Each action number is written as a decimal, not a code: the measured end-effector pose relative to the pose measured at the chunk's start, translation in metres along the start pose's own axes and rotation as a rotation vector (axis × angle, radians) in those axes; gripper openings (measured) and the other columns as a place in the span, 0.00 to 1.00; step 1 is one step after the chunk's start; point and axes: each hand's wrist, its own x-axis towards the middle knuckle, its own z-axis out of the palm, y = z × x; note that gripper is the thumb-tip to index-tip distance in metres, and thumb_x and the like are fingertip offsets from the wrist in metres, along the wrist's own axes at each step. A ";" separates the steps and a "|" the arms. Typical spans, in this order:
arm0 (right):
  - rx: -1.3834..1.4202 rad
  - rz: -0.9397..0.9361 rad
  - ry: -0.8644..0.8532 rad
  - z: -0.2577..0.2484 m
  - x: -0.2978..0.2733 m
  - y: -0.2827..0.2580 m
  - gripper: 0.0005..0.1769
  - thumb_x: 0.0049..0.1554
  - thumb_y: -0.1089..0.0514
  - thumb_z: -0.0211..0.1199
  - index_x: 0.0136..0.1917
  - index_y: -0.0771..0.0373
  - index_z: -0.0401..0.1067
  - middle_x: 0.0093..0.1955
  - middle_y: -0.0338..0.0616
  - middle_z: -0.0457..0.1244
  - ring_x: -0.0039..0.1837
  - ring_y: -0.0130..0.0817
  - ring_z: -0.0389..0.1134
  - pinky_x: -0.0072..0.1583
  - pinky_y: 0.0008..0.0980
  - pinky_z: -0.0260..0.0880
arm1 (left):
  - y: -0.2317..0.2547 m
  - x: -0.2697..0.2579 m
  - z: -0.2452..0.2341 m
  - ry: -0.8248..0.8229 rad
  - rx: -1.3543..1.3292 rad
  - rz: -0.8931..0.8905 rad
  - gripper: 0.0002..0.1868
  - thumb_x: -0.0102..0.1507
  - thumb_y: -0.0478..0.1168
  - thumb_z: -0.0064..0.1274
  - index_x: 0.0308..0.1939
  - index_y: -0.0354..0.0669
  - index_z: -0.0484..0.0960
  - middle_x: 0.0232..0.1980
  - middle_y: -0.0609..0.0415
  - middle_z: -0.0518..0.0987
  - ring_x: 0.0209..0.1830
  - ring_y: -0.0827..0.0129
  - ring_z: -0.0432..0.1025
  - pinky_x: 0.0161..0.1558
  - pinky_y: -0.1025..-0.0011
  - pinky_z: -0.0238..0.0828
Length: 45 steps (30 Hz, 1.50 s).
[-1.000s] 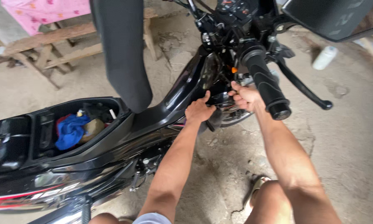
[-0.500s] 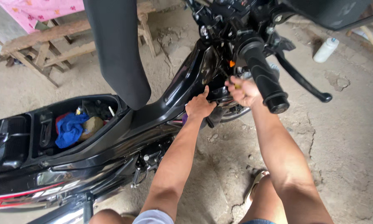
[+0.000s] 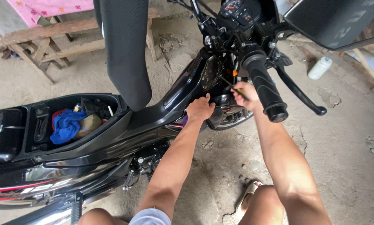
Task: The person unscrews and removes a plastic panel from a motorcycle using a screwdriver and a cloth, then wipes the internal area before replacing the panel and tightening the screw.
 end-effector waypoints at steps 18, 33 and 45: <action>-0.872 -0.339 0.378 0.023 -0.012 0.014 0.21 0.61 0.46 0.65 0.52 0.69 0.75 0.41 0.56 0.69 0.44 0.48 0.72 0.47 0.44 0.71 | 0.009 0.004 -0.007 0.092 -0.329 -0.105 0.26 0.58 0.66 0.51 0.55 0.66 0.86 0.54 0.49 0.83 0.56 0.52 0.77 0.58 0.57 0.73; -0.418 -0.528 0.399 0.029 -0.032 0.014 0.13 0.60 0.52 0.66 0.43 0.57 0.64 0.28 0.43 0.57 0.27 0.39 0.58 0.28 0.38 0.53 | 0.021 0.033 0.017 0.000 -0.571 0.046 0.27 0.59 0.66 0.55 0.51 0.55 0.88 0.51 0.46 0.85 0.55 0.54 0.78 0.57 0.63 0.73; 0.141 -0.194 0.068 0.002 -0.003 0.038 0.06 0.58 0.59 0.63 0.47 0.61 0.69 0.38 0.49 0.66 0.35 0.43 0.68 0.35 0.39 0.66 | 0.001 0.015 0.031 -0.001 -0.407 -0.064 0.27 0.61 0.66 0.52 0.48 0.52 0.90 0.52 0.45 0.85 0.58 0.51 0.77 0.58 0.58 0.72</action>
